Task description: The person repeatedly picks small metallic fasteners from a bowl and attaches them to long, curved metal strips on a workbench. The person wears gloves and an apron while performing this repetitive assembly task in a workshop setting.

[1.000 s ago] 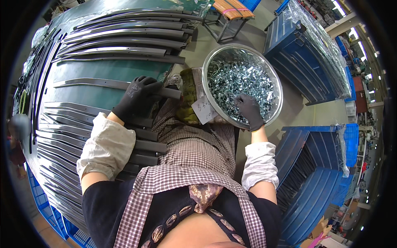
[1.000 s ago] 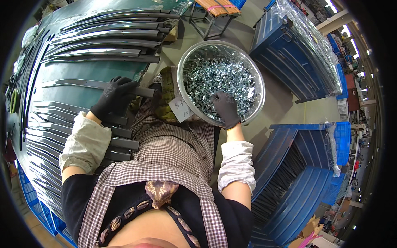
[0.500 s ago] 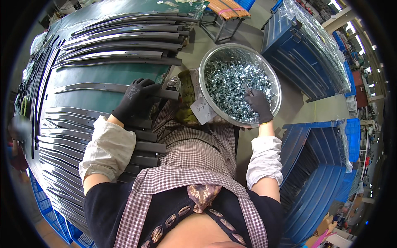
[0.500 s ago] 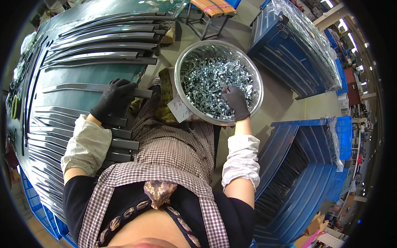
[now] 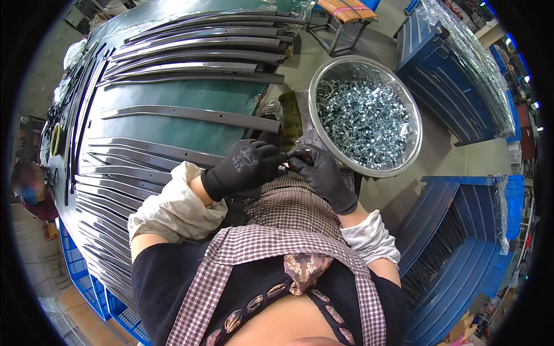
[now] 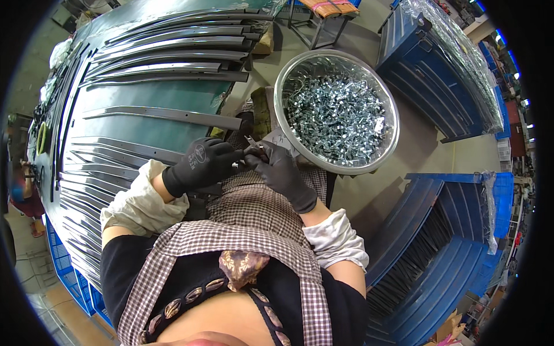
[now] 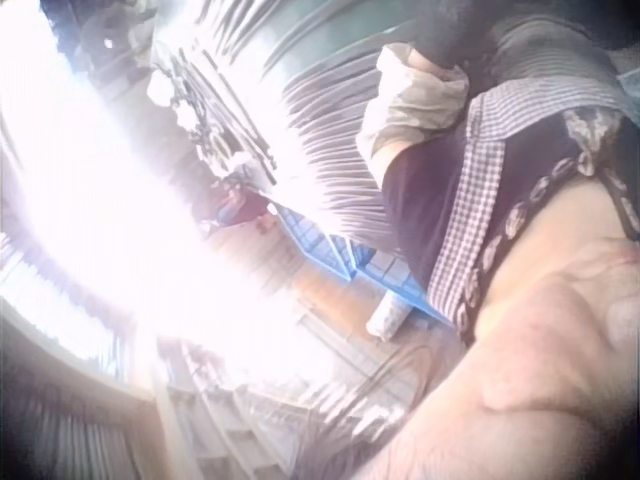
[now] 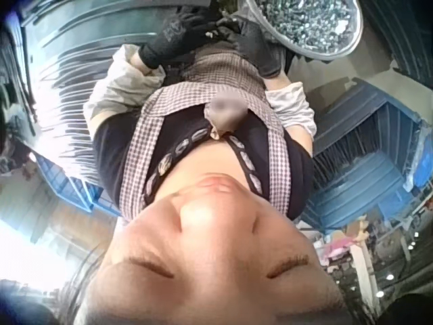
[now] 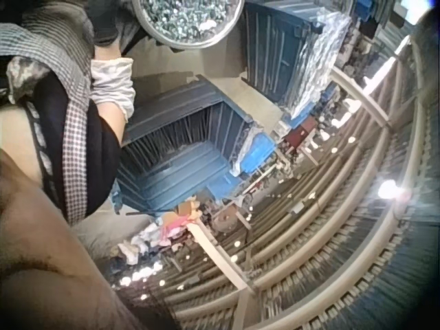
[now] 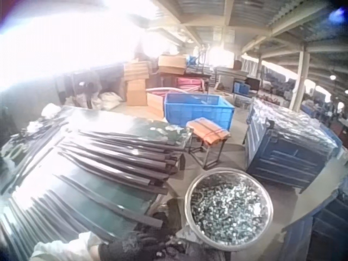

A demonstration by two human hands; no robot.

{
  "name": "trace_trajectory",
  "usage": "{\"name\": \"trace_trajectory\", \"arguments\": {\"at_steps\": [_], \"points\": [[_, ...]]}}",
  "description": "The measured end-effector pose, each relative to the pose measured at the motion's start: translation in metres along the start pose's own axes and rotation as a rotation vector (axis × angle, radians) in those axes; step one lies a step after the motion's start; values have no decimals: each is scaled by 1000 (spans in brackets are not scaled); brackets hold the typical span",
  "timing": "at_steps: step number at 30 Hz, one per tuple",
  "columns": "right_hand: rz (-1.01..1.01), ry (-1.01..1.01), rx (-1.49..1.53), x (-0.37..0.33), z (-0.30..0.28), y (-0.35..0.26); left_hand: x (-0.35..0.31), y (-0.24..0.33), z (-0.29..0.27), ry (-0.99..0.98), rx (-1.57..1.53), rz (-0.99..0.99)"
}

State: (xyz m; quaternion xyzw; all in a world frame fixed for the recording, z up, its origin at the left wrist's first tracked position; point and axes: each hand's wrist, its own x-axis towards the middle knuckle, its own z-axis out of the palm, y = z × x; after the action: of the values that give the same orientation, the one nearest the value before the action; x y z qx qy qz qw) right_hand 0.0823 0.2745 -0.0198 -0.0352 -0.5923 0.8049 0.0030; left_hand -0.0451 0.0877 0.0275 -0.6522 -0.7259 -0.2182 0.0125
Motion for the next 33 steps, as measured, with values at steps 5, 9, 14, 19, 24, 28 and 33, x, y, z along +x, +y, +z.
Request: {"name": "trace_trajectory", "arguments": {"at_steps": [5,9,14,19,24,28,33], "points": [[130,-39,-46,-5,10,-11,-9,-6,-1,-12,177,74],[211,-89,-225,-1,8,-15,-9,-10,8,-15,304,195],[153,15,-145,-2,5,-6,-6,-17,9,-110,354,232],[-150,120,-576,1,-15,14,13,-55,-6,81,134,68],[-405,170,-930,9,-27,35,-9,-86,7,-50,19,-112],[-522,146,-992,17,-31,52,-6,-73,9,-77,-107,-81],[-671,67,-1003,31,-34,48,-7,-71,12,-89,-180,-108]]}}
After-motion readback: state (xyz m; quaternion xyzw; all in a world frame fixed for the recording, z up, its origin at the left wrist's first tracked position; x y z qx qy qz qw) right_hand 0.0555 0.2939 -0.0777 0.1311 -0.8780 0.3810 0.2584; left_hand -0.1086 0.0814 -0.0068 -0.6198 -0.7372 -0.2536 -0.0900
